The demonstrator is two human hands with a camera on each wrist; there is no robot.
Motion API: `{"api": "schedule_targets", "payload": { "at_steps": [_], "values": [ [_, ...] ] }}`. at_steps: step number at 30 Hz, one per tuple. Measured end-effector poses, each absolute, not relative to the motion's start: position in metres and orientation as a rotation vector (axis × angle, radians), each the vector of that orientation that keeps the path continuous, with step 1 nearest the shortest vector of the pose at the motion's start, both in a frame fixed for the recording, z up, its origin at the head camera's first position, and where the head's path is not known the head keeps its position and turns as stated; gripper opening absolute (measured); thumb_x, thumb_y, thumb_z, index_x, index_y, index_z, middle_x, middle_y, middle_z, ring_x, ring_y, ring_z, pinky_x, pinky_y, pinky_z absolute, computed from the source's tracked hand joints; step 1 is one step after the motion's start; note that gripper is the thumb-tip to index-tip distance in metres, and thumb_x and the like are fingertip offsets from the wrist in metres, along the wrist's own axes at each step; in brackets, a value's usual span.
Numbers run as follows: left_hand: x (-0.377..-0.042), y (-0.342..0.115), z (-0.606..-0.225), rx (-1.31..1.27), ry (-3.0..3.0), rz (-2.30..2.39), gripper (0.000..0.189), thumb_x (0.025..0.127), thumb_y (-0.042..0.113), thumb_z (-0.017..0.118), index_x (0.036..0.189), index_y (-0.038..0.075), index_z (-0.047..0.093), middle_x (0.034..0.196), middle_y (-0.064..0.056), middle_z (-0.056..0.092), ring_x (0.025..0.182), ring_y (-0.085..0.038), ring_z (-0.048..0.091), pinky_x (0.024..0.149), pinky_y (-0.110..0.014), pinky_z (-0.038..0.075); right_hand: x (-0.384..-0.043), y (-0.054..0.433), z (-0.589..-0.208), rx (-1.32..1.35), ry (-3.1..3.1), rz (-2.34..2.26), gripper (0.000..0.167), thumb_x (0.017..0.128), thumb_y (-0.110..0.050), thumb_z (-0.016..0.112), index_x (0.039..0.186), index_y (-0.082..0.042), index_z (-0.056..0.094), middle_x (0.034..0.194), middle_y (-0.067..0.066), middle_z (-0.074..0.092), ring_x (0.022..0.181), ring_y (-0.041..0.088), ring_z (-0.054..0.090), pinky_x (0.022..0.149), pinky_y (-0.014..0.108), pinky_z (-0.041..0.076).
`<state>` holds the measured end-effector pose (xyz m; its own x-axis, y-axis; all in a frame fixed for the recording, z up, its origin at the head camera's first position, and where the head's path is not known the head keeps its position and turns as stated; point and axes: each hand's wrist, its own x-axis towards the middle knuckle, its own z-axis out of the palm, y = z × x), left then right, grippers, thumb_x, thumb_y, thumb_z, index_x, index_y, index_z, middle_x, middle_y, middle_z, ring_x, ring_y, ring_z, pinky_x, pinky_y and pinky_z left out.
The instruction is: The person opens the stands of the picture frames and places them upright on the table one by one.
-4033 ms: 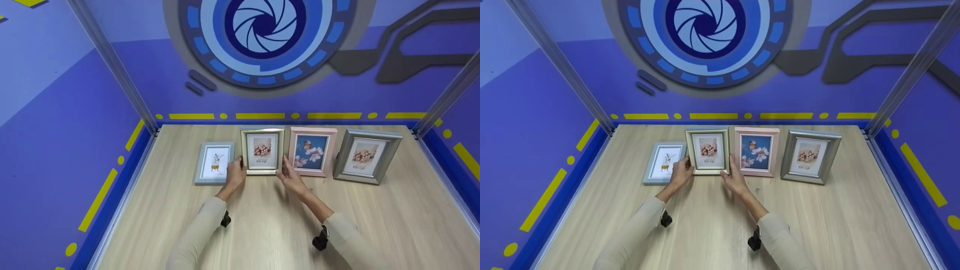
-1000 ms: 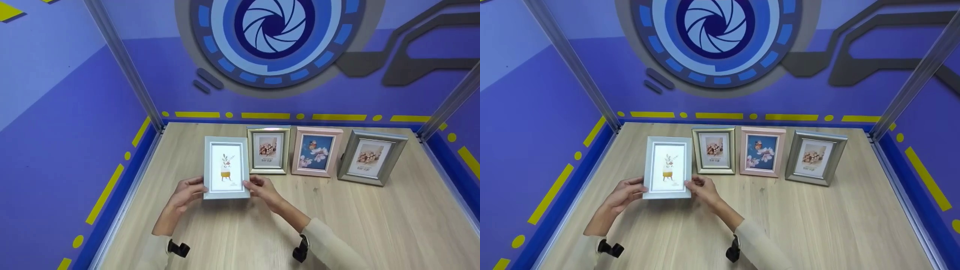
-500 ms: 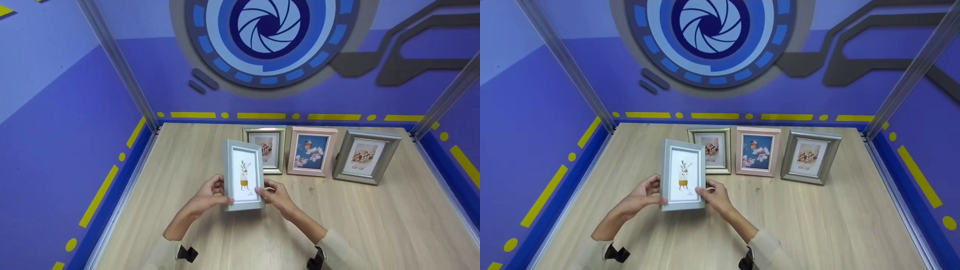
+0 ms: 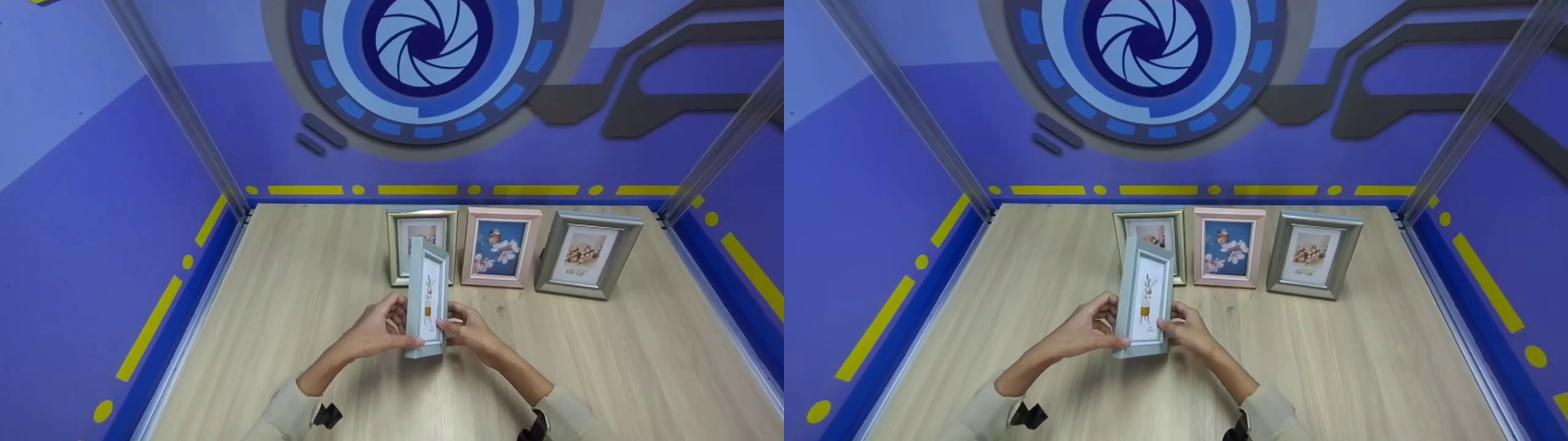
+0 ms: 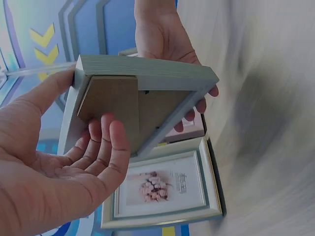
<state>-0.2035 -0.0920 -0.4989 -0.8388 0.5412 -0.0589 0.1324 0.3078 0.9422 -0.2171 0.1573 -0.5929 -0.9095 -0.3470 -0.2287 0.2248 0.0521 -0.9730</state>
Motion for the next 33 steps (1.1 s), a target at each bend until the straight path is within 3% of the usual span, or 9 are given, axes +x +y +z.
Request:
{"api": "schedule_targets", "payload": {
  "at_steps": [8,17,25,33],
  "values": [
    [-0.202,-0.078,-0.506,0.71,2.127,1.553,0.041,0.09,0.018,0.078,0.123,0.005,0.058,0.113,-0.015,0.069,0.104,-0.029,0.067,0.083,-0.024,0.057,-0.221,0.165,-0.605,-0.144,1.787,-1.934,0.056,0.103,-0.012,0.054,0.15,0.012,0.034,0.132,0.016,0.06,0.11,0.018,0.066,0.093,0.038,0.059],
    [-0.203,-0.069,-0.52,0.563,1.858,1.729,0.057,0.089,0.007,0.078,0.136,-0.005,0.05,0.128,-0.027,0.058,0.116,-0.033,0.062,0.094,-0.027,0.056,-0.22,0.169,-0.614,-0.157,1.668,-1.983,0.053,0.103,-0.01,0.054,0.149,0.011,0.037,0.128,0.008,0.066,0.112,0.018,0.067,0.095,0.041,0.058],
    [-0.203,-0.061,-0.526,0.476,1.828,1.734,0.058,0.087,0.015,0.08,0.136,0.005,0.052,0.128,-0.015,0.06,0.123,-0.032,0.06,0.094,-0.031,0.056,-0.22,0.171,-0.618,-0.182,1.616,-2.028,0.055,0.101,-0.005,0.052,0.149,0.013,0.034,0.124,0.007,0.068,0.109,0.016,0.067,0.092,0.035,0.058],
    [-0.202,-0.06,-0.527,0.501,1.873,1.726,0.054,0.09,0.019,0.078,0.138,0.007,0.056,0.131,-0.019,0.061,0.122,-0.032,0.06,0.099,-0.033,0.055,-0.22,0.174,-0.62,-0.136,1.631,-2.024,0.054,0.101,-0.006,0.053,0.152,0.005,0.038,0.136,0.012,0.065,0.119,0.019,0.065,0.098,0.037,0.056]
  ]
}}
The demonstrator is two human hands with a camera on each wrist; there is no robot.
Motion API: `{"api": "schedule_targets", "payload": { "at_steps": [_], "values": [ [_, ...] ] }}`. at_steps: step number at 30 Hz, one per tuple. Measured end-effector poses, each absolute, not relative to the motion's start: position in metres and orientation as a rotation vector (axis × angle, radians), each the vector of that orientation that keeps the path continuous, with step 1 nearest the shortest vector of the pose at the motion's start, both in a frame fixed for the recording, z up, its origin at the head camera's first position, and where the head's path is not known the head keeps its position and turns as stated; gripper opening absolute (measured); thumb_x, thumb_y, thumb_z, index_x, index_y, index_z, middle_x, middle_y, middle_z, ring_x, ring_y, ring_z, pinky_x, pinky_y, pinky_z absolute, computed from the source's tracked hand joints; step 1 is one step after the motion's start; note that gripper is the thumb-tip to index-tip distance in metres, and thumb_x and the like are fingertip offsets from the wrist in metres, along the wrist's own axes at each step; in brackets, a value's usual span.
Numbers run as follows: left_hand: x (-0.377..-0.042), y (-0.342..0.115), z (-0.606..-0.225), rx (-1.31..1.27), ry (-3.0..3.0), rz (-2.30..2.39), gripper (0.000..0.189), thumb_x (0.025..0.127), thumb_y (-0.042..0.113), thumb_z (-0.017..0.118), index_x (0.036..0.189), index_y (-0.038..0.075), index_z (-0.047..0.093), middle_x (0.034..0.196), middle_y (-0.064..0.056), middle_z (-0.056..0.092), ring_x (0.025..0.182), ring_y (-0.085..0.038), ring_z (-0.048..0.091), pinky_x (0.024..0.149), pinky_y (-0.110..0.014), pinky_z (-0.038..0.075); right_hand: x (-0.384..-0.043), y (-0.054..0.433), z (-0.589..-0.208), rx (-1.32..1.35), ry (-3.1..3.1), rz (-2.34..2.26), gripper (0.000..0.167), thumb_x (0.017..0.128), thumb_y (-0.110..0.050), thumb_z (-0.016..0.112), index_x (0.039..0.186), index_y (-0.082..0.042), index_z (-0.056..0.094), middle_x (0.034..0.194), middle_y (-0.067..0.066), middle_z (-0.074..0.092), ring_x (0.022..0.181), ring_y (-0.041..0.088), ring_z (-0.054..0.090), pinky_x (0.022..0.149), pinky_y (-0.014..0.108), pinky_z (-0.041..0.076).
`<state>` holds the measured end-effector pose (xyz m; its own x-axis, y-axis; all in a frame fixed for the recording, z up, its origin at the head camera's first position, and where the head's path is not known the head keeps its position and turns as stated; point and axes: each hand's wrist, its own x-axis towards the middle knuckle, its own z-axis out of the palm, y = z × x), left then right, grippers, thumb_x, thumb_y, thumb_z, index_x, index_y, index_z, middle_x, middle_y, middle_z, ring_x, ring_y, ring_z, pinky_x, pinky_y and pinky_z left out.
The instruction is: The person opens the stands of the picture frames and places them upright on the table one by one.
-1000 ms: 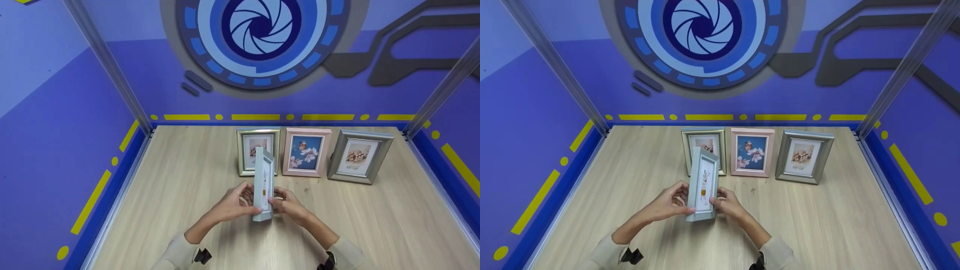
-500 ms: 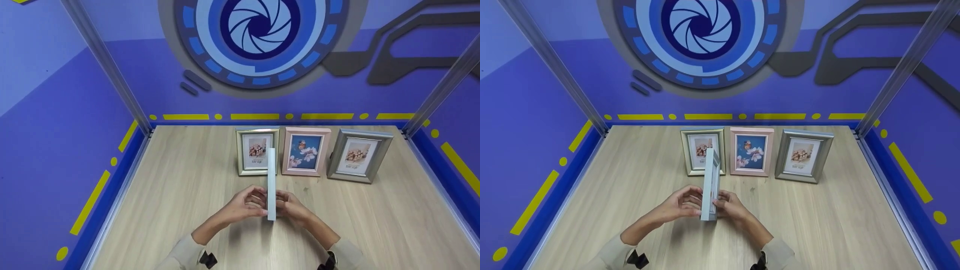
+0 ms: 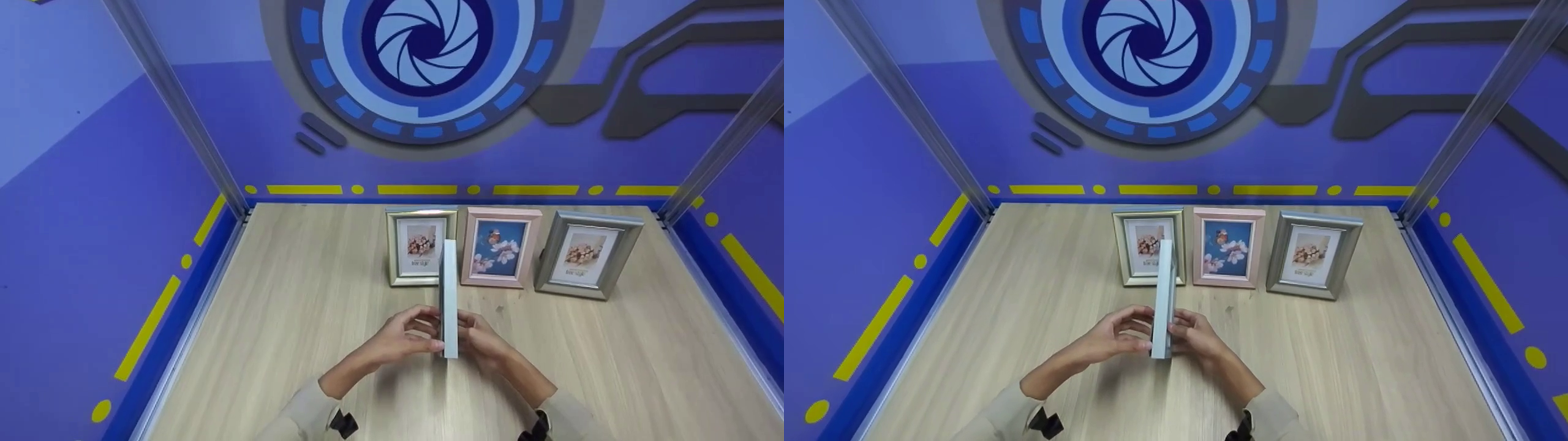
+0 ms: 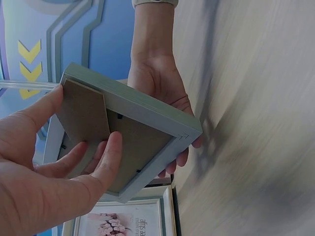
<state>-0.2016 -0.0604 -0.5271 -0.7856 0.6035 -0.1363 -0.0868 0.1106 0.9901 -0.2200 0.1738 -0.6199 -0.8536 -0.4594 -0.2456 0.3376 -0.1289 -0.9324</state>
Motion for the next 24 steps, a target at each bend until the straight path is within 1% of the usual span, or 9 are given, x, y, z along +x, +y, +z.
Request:
{"api": "schedule_targets", "payload": {
  "at_steps": [4,7,11,15,20,24],
  "values": [
    [-0.202,-0.0596,-0.5266,0.497,1.883,1.747,0.054,0.09,0.02,0.078,0.139,0.006,0.058,0.127,-0.015,0.064,0.121,-0.034,0.062,0.099,-0.032,0.055,-0.2211,0.1753,-0.6195,-0.129,1.62,-2.032,0.055,0.1,-0.002,0.051,0.152,0.005,0.037,0.135,0.013,0.065,0.118,0.02,0.064,0.098,0.039,0.056],
    [-0.2023,-0.0588,-0.5262,0.49,1.885,1.758,0.054,0.09,0.019,0.078,0.139,0.005,0.058,0.125,-0.013,0.066,0.121,-0.036,0.062,0.099,-0.032,0.055,-0.2217,0.1762,-0.6199,-0.114,1.596,-2.046,0.053,0.102,-0.006,0.052,0.152,0.004,0.039,0.132,0.01,0.067,0.115,0.019,0.066,0.096,0.04,0.057],
    [-0.2026,-0.058,-0.5252,0.482,1.887,1.764,0.055,0.091,0.018,0.077,0.14,0.003,0.057,0.126,-0.015,0.067,0.121,-0.035,0.063,0.097,-0.029,0.056,-0.2225,0.1775,-0.6208,-0.086,1.578,-2.052,0.047,0.104,-0.013,0.054,0.148,0.003,0.046,0.121,0.005,0.07,0.107,0.016,0.066,0.093,0.037,0.058],
    [-0.2024,-0.0565,-0.5244,0.492,1.892,1.767,0.055,0.092,0.015,0.076,0.141,0.001,0.057,0.126,-0.018,0.067,0.119,-0.032,0.065,0.094,-0.027,0.057,-0.2233,0.1782,-0.6209,-0.072,1.566,-2.06,0.041,0.105,-0.014,0.053,0.141,0.004,0.05,0.112,0.001,0.068,0.1,0.013,0.064,0.09,0.033,0.055],
    [-0.2022,-0.0559,-0.5226,0.463,1.9,1.784,0.05,0.091,0.011,0.075,0.137,-0.003,0.061,0.127,-0.02,0.069,0.111,-0.025,0.07,0.091,-0.027,0.059,-0.2243,0.1789,-0.6196,-0.06,1.56,-2.051,0.046,0.104,-0.015,0.054,0.143,0.008,0.046,0.113,0.001,0.071,0.101,0.013,0.067,0.088,0.033,0.057],
    [-0.2034,-0.0562,-0.5207,0.438,1.959,1.783,0.044,0.09,0.011,0.075,0.131,-0.002,0.066,0.126,-0.019,0.071,0.107,-0.022,0.072,0.088,-0.026,0.06,-0.2245,0.1807,-0.618,-0.036,1.562,-2.039,0.052,0.102,-0.014,0.057,0.147,0.007,0.043,0.119,0.003,0.071,0.104,0.014,0.068,0.089,0.034,0.058]
  ]
}}
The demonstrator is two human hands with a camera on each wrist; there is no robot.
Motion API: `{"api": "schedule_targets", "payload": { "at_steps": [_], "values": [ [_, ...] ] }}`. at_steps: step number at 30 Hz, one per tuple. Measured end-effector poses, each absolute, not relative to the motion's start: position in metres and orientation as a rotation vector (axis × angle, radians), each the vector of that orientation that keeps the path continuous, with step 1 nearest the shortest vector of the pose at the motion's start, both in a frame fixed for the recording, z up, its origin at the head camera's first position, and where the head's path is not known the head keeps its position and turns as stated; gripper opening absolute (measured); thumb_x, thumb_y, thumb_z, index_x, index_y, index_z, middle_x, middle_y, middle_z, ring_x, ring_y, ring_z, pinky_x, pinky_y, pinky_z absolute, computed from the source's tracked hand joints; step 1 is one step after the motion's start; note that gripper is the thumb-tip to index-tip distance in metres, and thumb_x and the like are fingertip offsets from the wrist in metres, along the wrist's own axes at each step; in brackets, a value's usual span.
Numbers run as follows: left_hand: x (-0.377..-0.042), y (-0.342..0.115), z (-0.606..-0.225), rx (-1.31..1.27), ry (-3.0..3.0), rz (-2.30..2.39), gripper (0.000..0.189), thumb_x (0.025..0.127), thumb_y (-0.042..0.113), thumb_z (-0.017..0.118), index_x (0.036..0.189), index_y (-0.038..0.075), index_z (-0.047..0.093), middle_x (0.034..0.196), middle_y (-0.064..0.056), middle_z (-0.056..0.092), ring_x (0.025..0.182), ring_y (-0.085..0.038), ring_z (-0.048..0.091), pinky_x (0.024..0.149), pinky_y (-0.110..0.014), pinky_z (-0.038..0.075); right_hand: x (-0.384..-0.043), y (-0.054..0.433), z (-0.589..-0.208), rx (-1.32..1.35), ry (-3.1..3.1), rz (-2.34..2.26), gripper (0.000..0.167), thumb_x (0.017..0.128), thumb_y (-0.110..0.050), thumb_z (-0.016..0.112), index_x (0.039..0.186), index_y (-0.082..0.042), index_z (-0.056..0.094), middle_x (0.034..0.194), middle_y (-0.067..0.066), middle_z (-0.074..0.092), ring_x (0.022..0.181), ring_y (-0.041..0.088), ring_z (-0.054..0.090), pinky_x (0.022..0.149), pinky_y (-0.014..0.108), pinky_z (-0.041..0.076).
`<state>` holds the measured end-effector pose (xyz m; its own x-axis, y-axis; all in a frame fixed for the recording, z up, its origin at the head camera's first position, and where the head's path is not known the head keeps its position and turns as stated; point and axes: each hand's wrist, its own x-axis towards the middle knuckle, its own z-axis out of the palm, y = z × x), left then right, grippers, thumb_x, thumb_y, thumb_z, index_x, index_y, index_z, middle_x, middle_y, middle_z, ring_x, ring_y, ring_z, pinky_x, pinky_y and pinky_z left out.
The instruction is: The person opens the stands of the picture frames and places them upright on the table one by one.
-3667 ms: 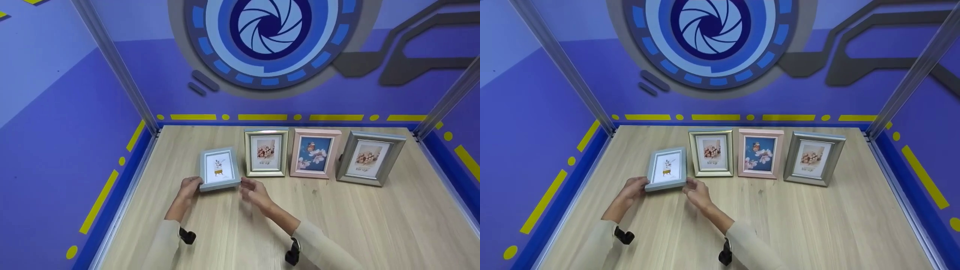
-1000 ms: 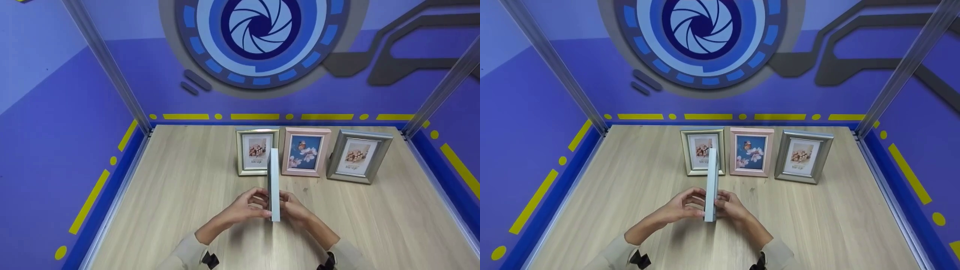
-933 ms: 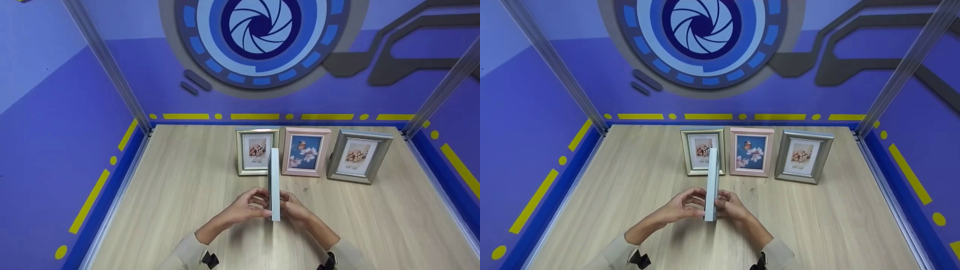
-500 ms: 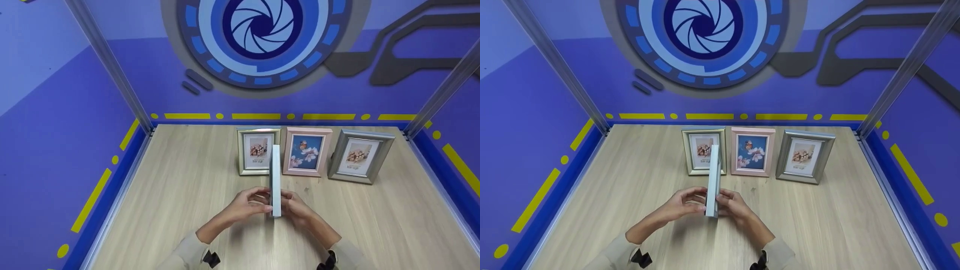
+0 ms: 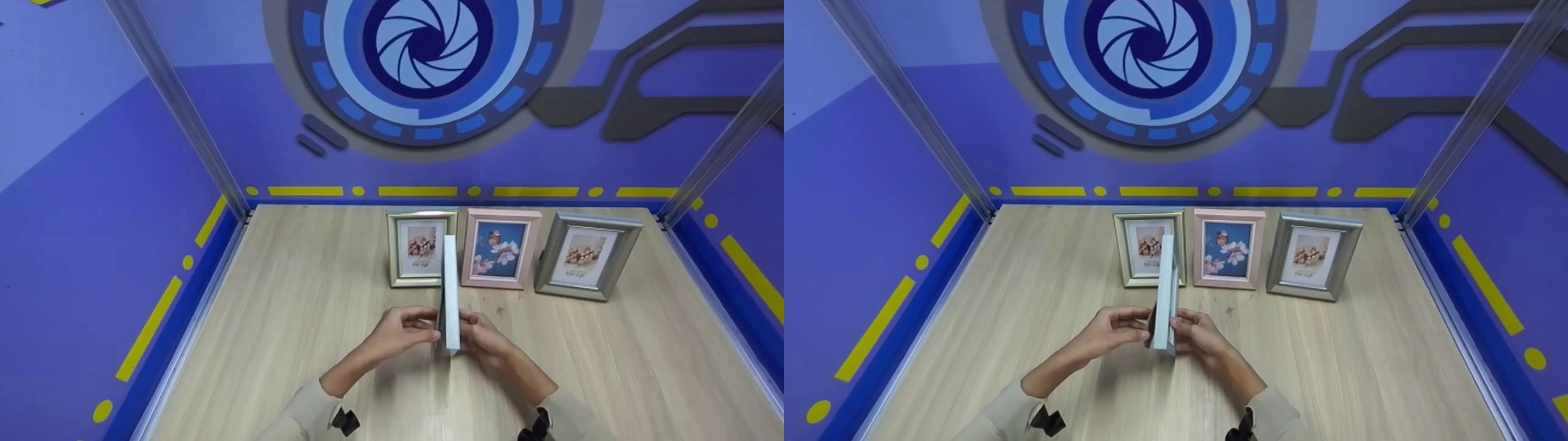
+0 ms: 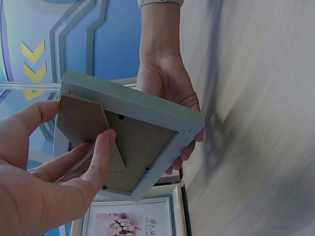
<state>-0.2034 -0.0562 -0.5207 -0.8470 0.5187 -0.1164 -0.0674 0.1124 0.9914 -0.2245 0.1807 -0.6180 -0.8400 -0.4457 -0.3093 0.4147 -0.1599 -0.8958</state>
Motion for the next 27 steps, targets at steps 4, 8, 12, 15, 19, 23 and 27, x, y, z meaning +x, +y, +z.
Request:
{"api": "schedule_targets", "payload": {
  "at_steps": [4,8,12,15,19,23,27],
  "values": [
    [-0.205,-0.058,-0.519,0.438,2.032,1.768,0.042,0.089,0.011,0.073,0.129,-0.003,0.067,0.122,-0.023,0.072,0.102,-0.02,0.073,0.087,-0.024,0.059,-0.225,0.182,-0.617,-0.026,1.543,-2.05,0.055,0.102,-0.014,0.058,0.15,0.005,0.041,0.123,0.005,0.071,0.109,0.017,0.068,0.09,0.035,0.058],
    [-0.206,-0.065,-0.516,0.447,2.09,1.742,0.042,0.088,0.008,0.071,0.128,-0.004,0.067,0.118,-0.025,0.073,0.098,-0.018,0.074,0.085,-0.024,0.06,-0.225,0.18,-0.617,-0.053,1.528,-2.059,0.056,0.102,-0.015,0.058,0.151,0.007,0.039,0.124,0.007,0.071,0.116,0.021,0.068,0.091,0.036,0.058],
    [-0.206,-0.074,-0.514,0.465,2.145,1.726,0.039,0.087,0.006,0.07,0.124,-0.004,0.07,0.114,-0.022,0.075,0.094,-0.015,0.074,0.083,-0.023,0.06,-0.225,0.178,-0.617,-0.101,1.547,-2.047,0.055,0.103,-0.014,0.056,0.148,0.013,0.038,0.123,0.011,0.072,0.115,0.023,0.068,0.088,0.036,0.059],
    [-0.207,-0.08,-0.516,0.506,2.223,1.697,0.034,0.089,0.006,0.068,0.121,-0.002,0.072,0.112,-0.019,0.076,0.094,-0.015,0.073,0.082,-0.021,0.058,-0.224,0.178,-0.617,-0.131,1.559,-2.042,0.05,0.103,-0.009,0.054,0.144,0.015,0.039,0.12,0.011,0.072,0.11,0.019,0.068,0.088,0.033,0.058],
    [-0.21,-0.088,-0.519,0.571,2.357,1.713,0.028,0.091,0.002,0.065,0.118,0.003,0.074,0.111,-0.015,0.076,0.098,-0.024,0.073,0.083,-0.021,0.058,-0.224,0.181,-0.618,-0.129,1.536,-2.056,0.045,0.102,-0.005,0.051,0.141,0.017,0.042,0.118,0.009,0.073,0.111,0.018,0.068,0.093,0.032,0.057],
    [-0.214,-0.09,-0.522,0.667,2.439,1.788,0.032,0.086,-0.009,0.065,0.114,0.004,0.074,0.112,-0.014,0.074,0.101,-0.032,0.069,0.082,-0.026,0.06,-0.224,0.182,-0.618,-0.09,1.537,-2.061,0.05,0.103,-0.009,0.054,0.144,0.016,0.04,0.124,0.011,0.072,0.116,0.02,0.067,0.092,0.035,0.058],
    [-0.213,-0.088,-0.523,0.886,2.574,1.678,0.037,0.082,-0.016,0.061,0.111,0.002,0.074,0.114,-0.013,0.07,0.105,-0.031,0.066,0.081,-0.029,0.061,-0.224,0.18,-0.617,-0.051,1.587,-2.056,0.057,0.104,-0.015,0.056,0.148,0.015,0.035,0.13,0.013,0.069,0.116,0.019,0.066,0.09,0.038,0.06]
  ]
}}
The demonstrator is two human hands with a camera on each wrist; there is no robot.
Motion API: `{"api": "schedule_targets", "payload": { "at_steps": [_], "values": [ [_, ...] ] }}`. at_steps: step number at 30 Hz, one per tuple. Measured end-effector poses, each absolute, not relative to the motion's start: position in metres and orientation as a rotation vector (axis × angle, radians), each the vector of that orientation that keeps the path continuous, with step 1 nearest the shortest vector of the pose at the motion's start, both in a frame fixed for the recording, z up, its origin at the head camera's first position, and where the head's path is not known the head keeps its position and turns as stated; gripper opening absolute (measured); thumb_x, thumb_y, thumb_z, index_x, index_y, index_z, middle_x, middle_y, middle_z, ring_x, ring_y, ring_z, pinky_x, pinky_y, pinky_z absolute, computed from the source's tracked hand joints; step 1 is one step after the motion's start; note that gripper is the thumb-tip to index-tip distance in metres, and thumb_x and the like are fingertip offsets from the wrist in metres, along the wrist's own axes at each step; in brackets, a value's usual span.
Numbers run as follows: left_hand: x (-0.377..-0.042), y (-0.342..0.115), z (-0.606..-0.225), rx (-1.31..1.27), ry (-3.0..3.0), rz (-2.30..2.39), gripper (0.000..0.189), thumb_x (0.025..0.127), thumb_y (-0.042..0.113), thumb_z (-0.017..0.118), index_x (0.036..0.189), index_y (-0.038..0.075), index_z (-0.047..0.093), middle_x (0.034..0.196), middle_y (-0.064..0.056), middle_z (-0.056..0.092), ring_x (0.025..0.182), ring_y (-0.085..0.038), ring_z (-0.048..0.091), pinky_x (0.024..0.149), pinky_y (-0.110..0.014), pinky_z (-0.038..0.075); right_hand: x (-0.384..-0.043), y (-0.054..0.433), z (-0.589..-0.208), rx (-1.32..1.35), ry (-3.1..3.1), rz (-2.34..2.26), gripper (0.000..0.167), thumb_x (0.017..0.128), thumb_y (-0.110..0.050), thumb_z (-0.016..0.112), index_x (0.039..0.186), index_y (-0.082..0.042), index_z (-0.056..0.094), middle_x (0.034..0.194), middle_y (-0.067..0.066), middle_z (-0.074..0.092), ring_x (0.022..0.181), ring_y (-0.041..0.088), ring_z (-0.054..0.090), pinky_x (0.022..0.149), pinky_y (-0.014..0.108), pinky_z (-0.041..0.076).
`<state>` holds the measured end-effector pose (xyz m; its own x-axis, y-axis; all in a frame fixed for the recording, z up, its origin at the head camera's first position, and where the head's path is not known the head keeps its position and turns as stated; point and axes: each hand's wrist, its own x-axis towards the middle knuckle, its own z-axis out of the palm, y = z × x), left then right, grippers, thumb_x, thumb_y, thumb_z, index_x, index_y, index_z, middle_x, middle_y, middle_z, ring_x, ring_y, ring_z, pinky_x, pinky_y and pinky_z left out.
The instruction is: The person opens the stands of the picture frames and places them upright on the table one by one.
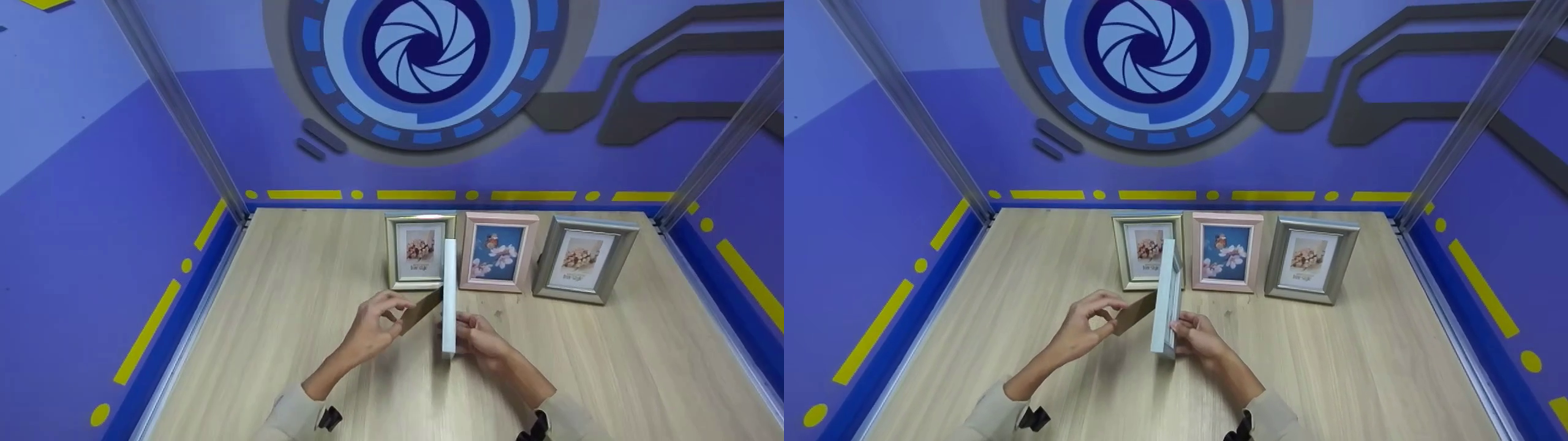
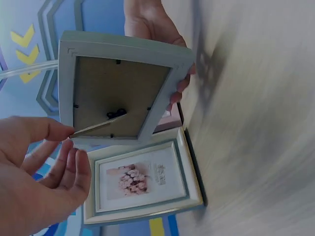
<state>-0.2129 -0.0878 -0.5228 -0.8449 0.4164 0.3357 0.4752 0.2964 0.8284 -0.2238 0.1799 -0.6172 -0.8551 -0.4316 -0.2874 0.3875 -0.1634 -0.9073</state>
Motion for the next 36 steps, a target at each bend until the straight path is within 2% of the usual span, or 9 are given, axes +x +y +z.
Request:
{"api": "schedule_targets", "payload": {
  "at_steps": [5,8,11,14,17,20,24,29,36],
  "values": [
    [-0.21,-0.084,-0.526,-0.936,-2.487,-1.235,0.038,0.079,-0.017,0.065,0.109,0.004,0.076,0.113,-0.009,0.07,0.108,-0.025,0.063,0.088,-0.035,0.058,-0.223,0.176,-0.615,0.016,1.667,-2.047,0.051,0.105,-0.016,0.055,0.144,0.012,0.04,0.114,0.003,0.07,0.104,0.013,0.067,0.086,0.035,0.06],
    [-0.209,-0.081,-0.526,-0.944,-2.482,-1.012,0.031,0.082,-0.009,0.072,0.109,0.005,0.077,0.112,-0.007,0.071,0.108,-0.024,0.062,0.093,-0.037,0.054,-0.223,0.175,-0.615,0.058,1.706,-2.055,0.046,0.105,-0.015,0.055,0.141,0.011,0.043,0.106,-0.002,0.066,0.097,0.011,0.065,0.081,0.032,0.06],
    [-0.207,-0.077,-0.526,-0.941,-2.5,-0.837,0.02,0.091,0.007,0.073,0.11,0.006,0.078,0.112,-0.006,0.072,0.109,-0.022,0.062,0.094,-0.037,0.053,-0.223,0.175,-0.614,0.101,1.747,-2.054,0.048,0.104,-0.016,0.057,0.142,0.01,0.042,0.107,0.0,0.065,0.097,0.012,0.064,0.081,0.032,0.06],
    [-0.203,-0.073,-0.525,-0.914,-2.547,-0.747,0.025,0.099,0.027,0.067,0.112,0.008,0.077,0.112,-0.004,0.074,0.109,-0.021,0.061,0.092,-0.037,0.049,-0.222,0.174,-0.614,0.139,1.793,-2.032,0.054,0.103,-0.019,0.06,0.144,0.01,0.041,0.115,0.005,0.066,0.1,0.013,0.065,0.084,0.035,0.06],
    [-0.2,-0.072,-0.525,-0.887,-2.587,-0.718,0.035,0.101,0.038,0.062,0.112,0.009,0.078,0.111,-0.003,0.075,0.106,-0.02,0.061,0.087,-0.036,0.048,-0.221,0.171,-0.612,0.143,1.832,-2.023,0.057,0.101,-0.021,0.064,0.145,0.008,0.041,0.119,0.007,0.067,0.102,0.015,0.066,0.087,0.037,0.06],
    [-0.198,-0.073,-0.528,-0.877,-2.614,-0.736,0.038,0.099,0.044,0.064,0.107,0.01,0.077,0.108,-0.003,0.075,0.102,-0.019,0.06,0.083,-0.035,0.048,-0.22,0.168,-0.61,0.13,1.854,-2.046,0.056,0.099,-0.019,0.066,0.143,0.007,0.044,0.118,0.008,0.067,0.101,0.016,0.067,0.086,0.037,0.06],
    [-0.196,-0.078,-0.534,-0.863,-2.661,-0.889,0.042,0.094,0.047,0.069,0.108,0.008,0.075,0.11,-0.005,0.073,0.102,-0.02,0.062,0.086,-0.035,0.054,-0.218,0.165,-0.607,0.116,1.921,-2.069,0.052,0.098,-0.016,0.068,0.141,0.006,0.047,0.119,0.011,0.065,0.099,0.017,0.067,0.084,0.037,0.061],
    [-0.198,-0.09,-0.545,-0.825,-2.7,-1.19,0.044,0.096,0.039,0.07,0.123,0.005,0.071,0.122,-0.01,0.068,0.11,-0.024,0.067,0.09,-0.035,0.06,-0.219,0.163,-0.604,0.116,2.098,-2.04,0.05,0.096,-0.014,0.071,0.138,0.005,0.052,0.12,0.016,0.064,0.098,0.017,0.067,0.082,0.038,0.062],
    [-0.204,-0.102,-0.561,-0.766,-2.676,-1.282,0.046,0.1,0.032,0.066,0.131,-0.001,0.065,0.132,-0.019,0.067,0.123,-0.034,0.065,0.102,-0.049,0.054,-0.221,0.156,-0.599,0.18,2.154,-2.132,0.044,0.093,-0.004,0.072,0.133,0.004,0.056,0.118,0.018,0.063,0.094,0.016,0.067,0.078,0.036,0.063]
  ]
}}
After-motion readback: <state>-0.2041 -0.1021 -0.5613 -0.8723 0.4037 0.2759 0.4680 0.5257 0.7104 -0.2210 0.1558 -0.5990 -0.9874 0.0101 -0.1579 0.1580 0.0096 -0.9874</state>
